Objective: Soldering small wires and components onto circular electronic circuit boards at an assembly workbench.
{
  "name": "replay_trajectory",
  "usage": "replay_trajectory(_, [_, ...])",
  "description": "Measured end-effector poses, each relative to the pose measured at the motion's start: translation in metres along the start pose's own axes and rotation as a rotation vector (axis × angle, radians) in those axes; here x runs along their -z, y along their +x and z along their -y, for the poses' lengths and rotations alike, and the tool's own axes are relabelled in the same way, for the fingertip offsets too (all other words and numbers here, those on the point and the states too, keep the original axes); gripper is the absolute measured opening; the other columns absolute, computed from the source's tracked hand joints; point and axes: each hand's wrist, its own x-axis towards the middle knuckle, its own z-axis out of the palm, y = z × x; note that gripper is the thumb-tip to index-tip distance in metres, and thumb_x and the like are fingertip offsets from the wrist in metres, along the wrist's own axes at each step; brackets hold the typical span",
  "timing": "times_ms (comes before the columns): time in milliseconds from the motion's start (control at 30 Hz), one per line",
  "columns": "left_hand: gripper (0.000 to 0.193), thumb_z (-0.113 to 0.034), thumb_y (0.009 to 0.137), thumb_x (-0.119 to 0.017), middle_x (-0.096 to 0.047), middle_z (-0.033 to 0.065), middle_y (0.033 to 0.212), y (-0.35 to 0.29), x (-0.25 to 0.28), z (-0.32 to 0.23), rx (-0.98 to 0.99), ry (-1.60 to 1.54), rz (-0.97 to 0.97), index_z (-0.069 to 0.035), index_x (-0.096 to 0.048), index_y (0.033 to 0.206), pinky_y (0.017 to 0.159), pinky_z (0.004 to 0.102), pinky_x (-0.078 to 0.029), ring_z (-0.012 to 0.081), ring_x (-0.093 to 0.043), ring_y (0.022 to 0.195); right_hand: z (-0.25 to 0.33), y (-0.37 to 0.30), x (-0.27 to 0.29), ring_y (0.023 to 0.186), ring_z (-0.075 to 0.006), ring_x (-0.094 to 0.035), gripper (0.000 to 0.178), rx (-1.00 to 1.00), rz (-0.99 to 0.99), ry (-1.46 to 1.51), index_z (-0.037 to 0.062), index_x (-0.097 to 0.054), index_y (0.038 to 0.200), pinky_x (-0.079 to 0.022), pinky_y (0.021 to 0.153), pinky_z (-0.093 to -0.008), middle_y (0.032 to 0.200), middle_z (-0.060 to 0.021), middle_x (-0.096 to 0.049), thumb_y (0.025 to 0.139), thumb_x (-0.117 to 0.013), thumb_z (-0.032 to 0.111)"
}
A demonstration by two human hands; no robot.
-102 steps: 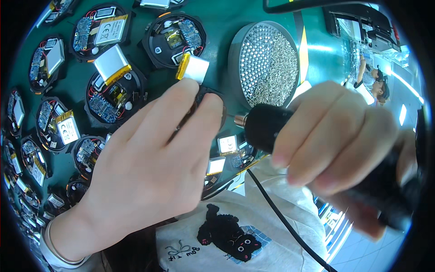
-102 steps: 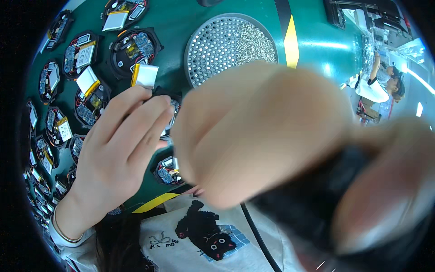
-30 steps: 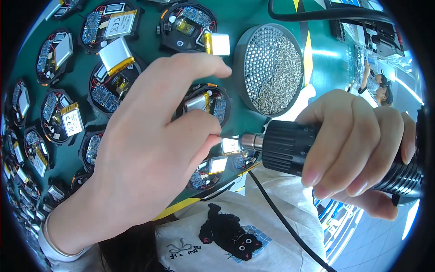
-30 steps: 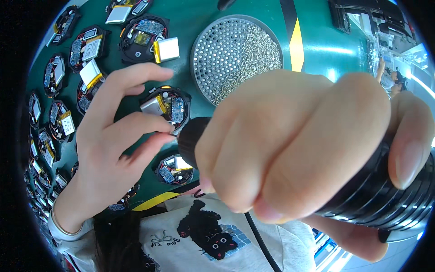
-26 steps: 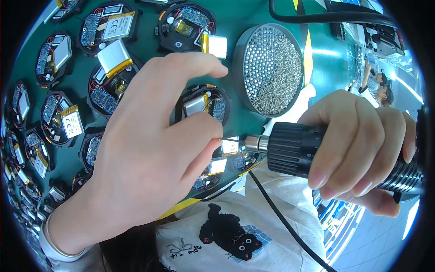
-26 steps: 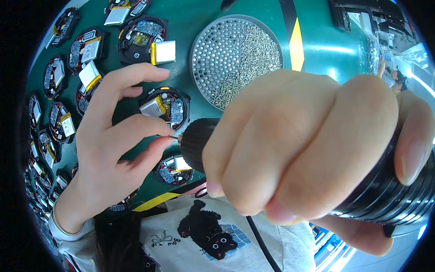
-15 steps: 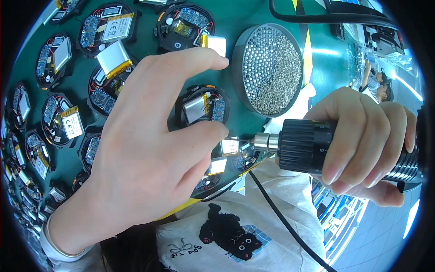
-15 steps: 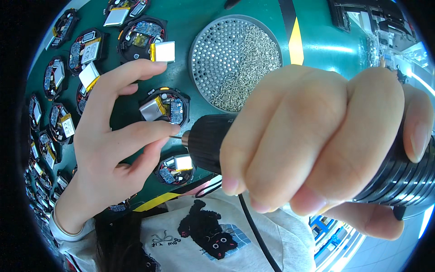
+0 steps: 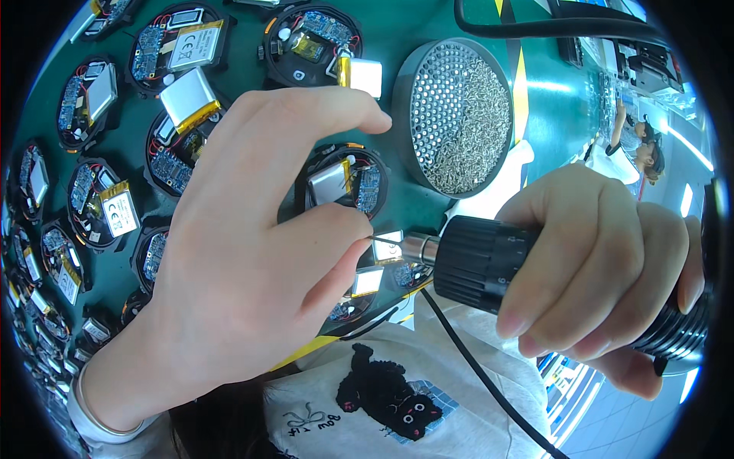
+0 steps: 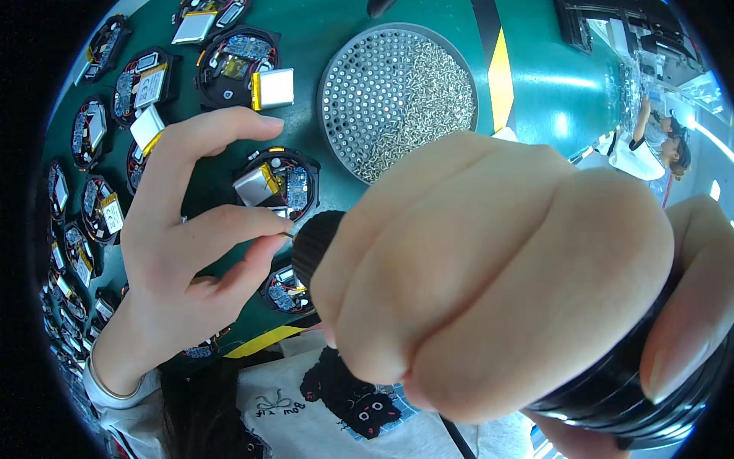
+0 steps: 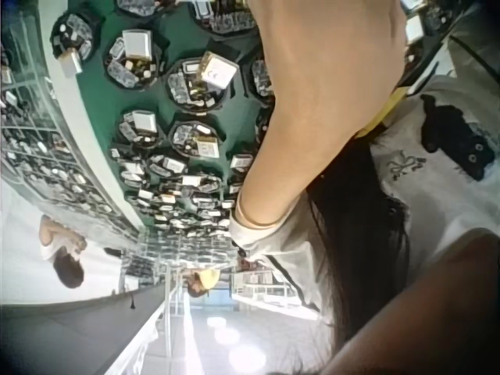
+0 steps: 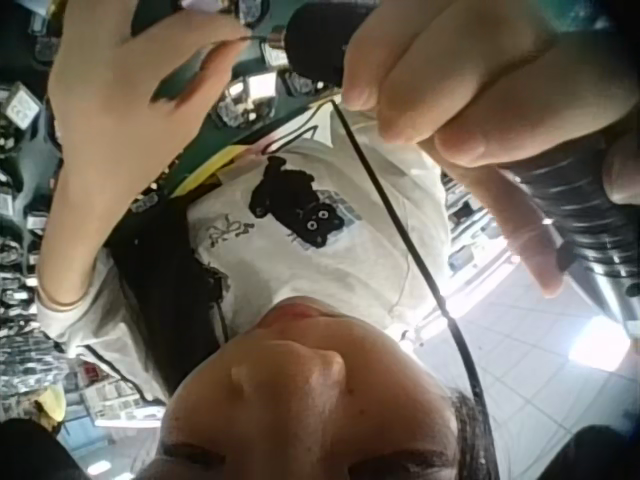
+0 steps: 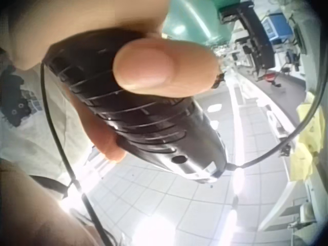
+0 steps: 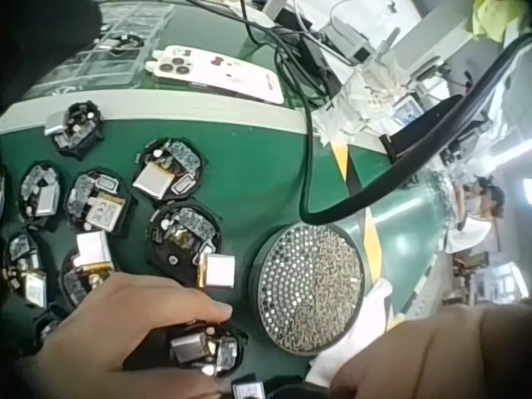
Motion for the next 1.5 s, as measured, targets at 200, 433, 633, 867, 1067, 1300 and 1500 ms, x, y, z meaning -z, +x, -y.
replay_trajectory(200, [0.021,0.003,0.058,-0.072,-0.058,0.0154,0.12,0.0,0.003,-0.002,0.003,-0.008,0.011,-0.005,-0.067,0.076,0.091,0.0394,-0.043,0.0333,-0.055,0.109,0.027,0.007,0.005,0.043,-0.0165,-0.06,0.037,-0.148,-0.034,-0.055,0.0038,-0.047,0.088,-0.051,0.034,-0.0248,0.059,-0.0076,-0.058,0.078,-0.077,0.023])
replay_trajectory(433, [0.018,0.001,0.058,-0.07,-0.059,0.014,0.12,0.007,0.01,-0.01,0.001,0.141,0.126,-0.006,-0.067,0.074,0.095,0.0435,-0.038,0.0346,-0.051,0.112,0.022,0.005,0.009,0.043,-0.0165,-0.06,0.04,-0.167,-0.099,-0.028,0.0042,-0.046,0.09,-0.052,0.035,-0.0242,0.059,-0.0073,-0.058,0.078,-0.076,0.028])
replay_trajectory(633, [0.02,-0.001,0.06,-0.07,-0.06,0.0144,0.119,0.004,0.012,-0.008,-0.054,0.176,0.135,-0.005,-0.068,0.079,0.095,0.0435,-0.039,0.035,-0.051,0.112,0.015,0.005,0.002,0.043,-0.0157,-0.06,0.043,-0.21,-0.023,-0.032,0.0031,-0.046,0.092,-0.051,0.034,-0.0236,0.064,-0.0079,-0.058,0.078,-0.076,0.031])
replay_trajectory(867, [0.059,0.001,0.059,-0.079,-0.052,0.0176,0.129,0.003,0.003,-0.003,-0.016,0.03,0.005,0.001,-0.059,0.114,0.088,0.0365,-0.05,0.028,-0.06,0.103,0.022,0.017,0.007,0.053,-0.015,-0.06,0.057,-0.265,0.258,-0.374,0.0036,-0.05,0.096,-0.052,0.049,-0.0251,0.068,-0.006,-0.057,0.076,-0.075,0.051])
replay_trajectory(1067, [0.062,0.006,0.058,-0.079,-0.052,0.0173,0.127,0.001,-0.004,0.004,0.009,-0.005,-0.062,0.003,-0.058,0.116,0.085,0.0334,-0.056,0.0281,-0.06,0.104,-0.001,0.008,0.01,0.056,-0.0145,-0.057,0.069,-0.291,0.3,-0.388,0.0033,-0.052,0.108,-0.051,0.05,-0.0283,0.081,-0.0077,-0.055,0.076,-0.07,0.062])
replay_trajectory(1300, [0.054,0.002,0.058,-0.08,-0.055,0.0152,0.122,0.004,-0.001,0.005,-0.077,0.149,-0.033,0.002,-0.06,0.108,0.085,0.0349,-0.053,0.0295,-0.06,0.103,-0.001,0.012,0.001,0.058,-0.0149,-0.056,0.075,-0.278,0.298,-0.391,0.0029,-0.051,0.117,-0.05,0.051,-0.0296,0.087,-0.0083,-0.055,0.077,-0.066,0.065])
replay_trajectory(1500, [0.05,0.001,0.057,-0.08,-0.056,0.0152,0.116,0.0,-0.003,-0.001,-0.066,0.125,-0.085,0.001,-0.058,0.103,0.085,0.0372,-0.049,0.0313,-0.06,0.102,-0.003,0.018,0.004,0.06,-0.0152,-0.056,0.078,-0.337,0.356,-0.354,0.0028,-0.05,0.121,-0.049,0.051,-0.0301,0.09,-0.0084,-0.055,0.078,-0.065,0.066])
